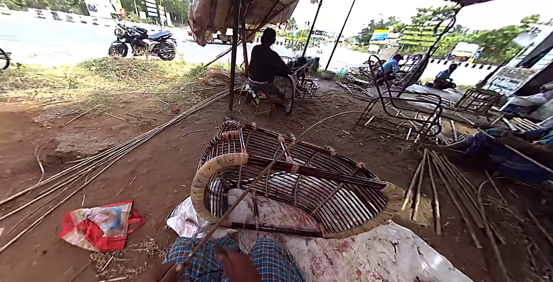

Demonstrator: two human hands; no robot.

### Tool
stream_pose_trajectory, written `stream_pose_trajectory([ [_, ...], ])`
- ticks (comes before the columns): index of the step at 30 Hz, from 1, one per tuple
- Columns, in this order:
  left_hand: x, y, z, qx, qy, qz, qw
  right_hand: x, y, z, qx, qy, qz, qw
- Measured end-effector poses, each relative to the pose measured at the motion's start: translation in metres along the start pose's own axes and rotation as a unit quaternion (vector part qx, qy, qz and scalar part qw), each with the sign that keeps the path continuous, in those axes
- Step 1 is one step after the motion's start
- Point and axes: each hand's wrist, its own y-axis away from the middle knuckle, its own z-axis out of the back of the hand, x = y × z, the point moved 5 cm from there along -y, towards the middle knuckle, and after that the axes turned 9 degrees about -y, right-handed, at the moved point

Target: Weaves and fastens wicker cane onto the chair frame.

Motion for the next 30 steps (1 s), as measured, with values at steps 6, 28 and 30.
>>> stream_pose_trajectory([
  [6, -0.013, 0.018, -0.002, 0.033, 0.022, 0.074, 0.996, 0.013, 0.007, -0.005, 0.061, 0.033, -0.043, 0.997],
  [28, -0.023, 0.019, -0.015, 0.030, 0.060, 0.039, 0.997, 0.016, 0.019, -0.012, 0.131, -0.009, -0.015, 0.991],
  [30, -0.026, 0.017, -0.008, 0.029, 0.055, 0.039, 0.997, 0.017, 0.010, -0.001, 0.006, -0.019, 0.020, 1.000],
])
